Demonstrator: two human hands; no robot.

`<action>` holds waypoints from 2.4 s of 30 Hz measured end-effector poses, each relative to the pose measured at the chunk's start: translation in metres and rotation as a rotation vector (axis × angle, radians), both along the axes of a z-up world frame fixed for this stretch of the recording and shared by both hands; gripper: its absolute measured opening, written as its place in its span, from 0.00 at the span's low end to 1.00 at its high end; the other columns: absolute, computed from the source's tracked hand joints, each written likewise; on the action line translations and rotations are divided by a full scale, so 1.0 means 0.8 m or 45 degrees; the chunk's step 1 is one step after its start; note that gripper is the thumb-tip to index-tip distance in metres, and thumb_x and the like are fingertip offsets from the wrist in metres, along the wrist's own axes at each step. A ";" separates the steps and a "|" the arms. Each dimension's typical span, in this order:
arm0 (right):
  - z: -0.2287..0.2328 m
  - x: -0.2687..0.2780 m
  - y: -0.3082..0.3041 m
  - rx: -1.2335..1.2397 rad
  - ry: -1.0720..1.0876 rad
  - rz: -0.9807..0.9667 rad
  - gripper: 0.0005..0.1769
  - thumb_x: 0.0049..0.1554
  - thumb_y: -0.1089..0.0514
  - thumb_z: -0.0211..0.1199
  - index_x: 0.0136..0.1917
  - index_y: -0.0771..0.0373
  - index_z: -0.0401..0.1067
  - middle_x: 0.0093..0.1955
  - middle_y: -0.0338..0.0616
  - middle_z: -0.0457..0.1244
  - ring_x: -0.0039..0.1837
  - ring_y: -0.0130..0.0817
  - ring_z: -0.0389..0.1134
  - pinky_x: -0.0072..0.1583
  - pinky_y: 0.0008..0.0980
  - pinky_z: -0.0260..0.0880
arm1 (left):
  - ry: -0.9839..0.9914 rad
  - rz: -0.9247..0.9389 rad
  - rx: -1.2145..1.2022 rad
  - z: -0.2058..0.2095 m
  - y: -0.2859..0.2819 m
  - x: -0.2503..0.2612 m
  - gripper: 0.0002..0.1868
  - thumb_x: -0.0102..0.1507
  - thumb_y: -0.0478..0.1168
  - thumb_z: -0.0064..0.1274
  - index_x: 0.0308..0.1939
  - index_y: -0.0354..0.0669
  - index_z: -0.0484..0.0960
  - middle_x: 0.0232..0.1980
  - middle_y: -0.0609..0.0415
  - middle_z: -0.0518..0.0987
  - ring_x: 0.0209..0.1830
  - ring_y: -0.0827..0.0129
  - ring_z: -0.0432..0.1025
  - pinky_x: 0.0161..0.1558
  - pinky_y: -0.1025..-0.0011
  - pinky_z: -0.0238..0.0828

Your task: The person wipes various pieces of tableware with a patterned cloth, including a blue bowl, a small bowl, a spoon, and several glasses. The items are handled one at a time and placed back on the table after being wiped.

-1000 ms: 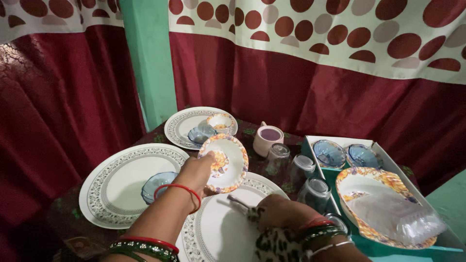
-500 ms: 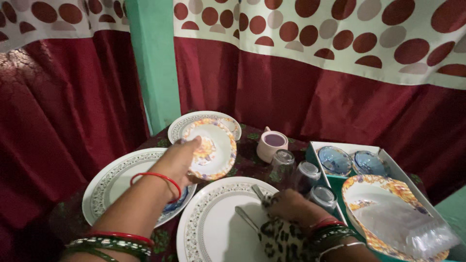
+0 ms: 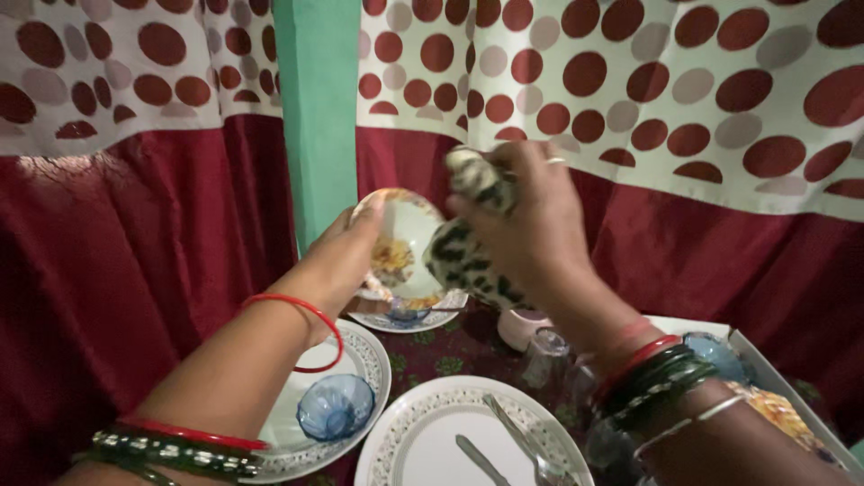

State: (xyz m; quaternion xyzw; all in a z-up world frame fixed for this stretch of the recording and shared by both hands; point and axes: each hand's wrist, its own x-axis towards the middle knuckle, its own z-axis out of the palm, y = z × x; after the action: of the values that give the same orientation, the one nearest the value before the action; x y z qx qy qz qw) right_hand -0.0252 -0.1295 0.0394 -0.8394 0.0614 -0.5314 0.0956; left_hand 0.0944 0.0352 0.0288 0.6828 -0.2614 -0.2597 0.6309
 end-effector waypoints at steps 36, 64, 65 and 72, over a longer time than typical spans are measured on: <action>0.160 -0.144 -0.056 0.600 0.713 0.287 0.32 0.45 0.55 0.75 0.62 0.61 0.71 0.50 0.51 0.74 0.49 0.42 0.78 0.53 0.43 0.79 | -0.305 -0.286 -0.683 0.060 -0.067 -0.063 0.27 0.61 0.61 0.56 0.46 0.39 0.81 0.43 0.56 0.84 0.45 0.75 0.74 0.53 0.73 0.68; 0.149 -0.110 -0.019 0.189 -0.052 0.157 0.20 0.54 0.43 0.66 0.51 0.59 0.78 0.41 0.43 0.69 0.43 0.35 0.72 0.45 0.39 0.71 | -0.378 -0.234 -0.710 0.089 -0.084 -0.139 0.15 0.67 0.33 0.45 0.58 0.39 0.73 0.49 0.55 0.80 0.47 0.76 0.74 0.50 0.75 0.70; 0.157 -0.107 -0.022 0.292 -0.025 0.195 0.20 0.54 0.43 0.66 0.52 0.58 0.76 0.40 0.42 0.69 0.43 0.34 0.72 0.46 0.39 0.71 | -0.382 -0.260 -0.724 0.090 -0.081 -0.137 0.15 0.67 0.33 0.45 0.58 0.40 0.73 0.49 0.56 0.81 0.47 0.78 0.74 0.50 0.76 0.70; 0.116 -0.091 -0.009 -0.565 -0.339 0.033 0.17 0.55 0.45 0.70 0.46 0.60 0.76 0.41 0.48 0.68 0.45 0.45 0.69 0.46 0.45 0.69 | -0.362 -0.075 -0.780 0.092 -0.071 -0.124 0.19 0.61 0.28 0.42 0.56 0.38 0.75 0.45 0.56 0.78 0.37 0.76 0.72 0.38 0.72 0.68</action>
State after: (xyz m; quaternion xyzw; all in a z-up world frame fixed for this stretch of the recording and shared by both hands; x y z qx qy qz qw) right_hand -0.0978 -0.1367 0.1319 -0.7632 -0.0805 -0.6364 -0.0770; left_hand -0.0049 -0.0215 0.1020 0.4831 -0.4321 -0.0894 0.7562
